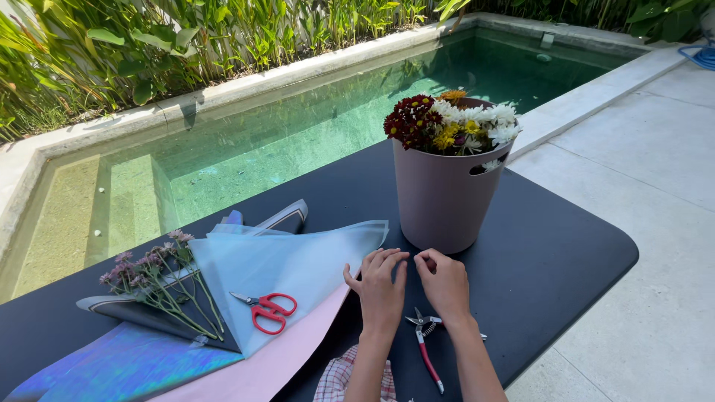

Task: The person trims flower stems with shears and wipes them with a cloth before placing them into a bouquet on a table.

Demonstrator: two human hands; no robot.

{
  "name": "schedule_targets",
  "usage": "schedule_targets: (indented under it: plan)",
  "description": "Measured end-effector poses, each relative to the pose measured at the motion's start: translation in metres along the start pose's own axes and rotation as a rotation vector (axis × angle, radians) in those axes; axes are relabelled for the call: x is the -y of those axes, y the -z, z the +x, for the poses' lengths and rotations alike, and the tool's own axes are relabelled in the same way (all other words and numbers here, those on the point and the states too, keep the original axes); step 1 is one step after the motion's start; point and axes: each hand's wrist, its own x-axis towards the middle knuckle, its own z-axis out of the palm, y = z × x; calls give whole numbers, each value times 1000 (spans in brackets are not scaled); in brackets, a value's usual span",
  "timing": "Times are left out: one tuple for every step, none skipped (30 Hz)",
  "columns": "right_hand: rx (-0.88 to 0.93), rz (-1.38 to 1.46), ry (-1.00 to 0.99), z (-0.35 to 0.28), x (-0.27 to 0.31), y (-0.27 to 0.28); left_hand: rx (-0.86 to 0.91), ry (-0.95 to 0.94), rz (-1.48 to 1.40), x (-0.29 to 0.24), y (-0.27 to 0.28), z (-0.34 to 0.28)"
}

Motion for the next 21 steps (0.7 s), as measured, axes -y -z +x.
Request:
schedule_targets:
  plan:
    - [-12,0,1,4,-2,8,-1,-11,-6,-8,-4,4]
    - [-25,0,23,9,-3,15,-3,-20,-13,-15,-8,10]
    - [-37,1,44,13,-3,22,-6,-30,-21,-21,-11,15]
    - [-48,3,47,21,-3,28,-8,-40,-24,-28,-11,23]
    - [-90,-10,122,29,-3,34,-17,-75,-24,-35,-12,32]
    - [-133,-24,196,36,-2,39,-24,-109,-25,-41,-12,40]
    - [-144,-22,197,44,4,47,-24,-120,-28,-47,-12,50]
    - [-194,-42,253,51,9,54,-48,-149,-9,-53,-12,59]
    - [-244,-63,311,58,16,61,-71,-178,9,-59,-11,69]
    - [-254,-62,312,64,25,69,-73,-187,6,-63,-12,80]
    - [-284,-69,345,70,34,77,-95,-193,3,-66,-12,92]
    - [-313,-77,376,75,42,84,-116,-197,1,-69,-12,102]
    - [-321,-76,376,81,49,88,-116,-205,-2,-74,-8,109]
    - [-340,-83,402,87,55,93,-120,-212,-11,-78,-3,118]
    - [-360,-91,428,94,62,98,-123,-220,-20,-82,1,126]
    - [-370,-90,433,99,67,99,-129,-230,-24,-84,3,131]
    - [-395,-126,467,104,71,100,-125,-234,-23,-86,4,136]
    - [-419,-162,497,107,74,101,-118,-237,-21,-88,6,139]
    - [-427,-163,498,113,76,99,-120,-244,-24,-84,4,144]
    - [-442,-215,523,119,78,96,-125,-237,-28,-81,2,149]
    - [-457,-267,548,125,81,92,-131,-230,-32,-76,0,153]
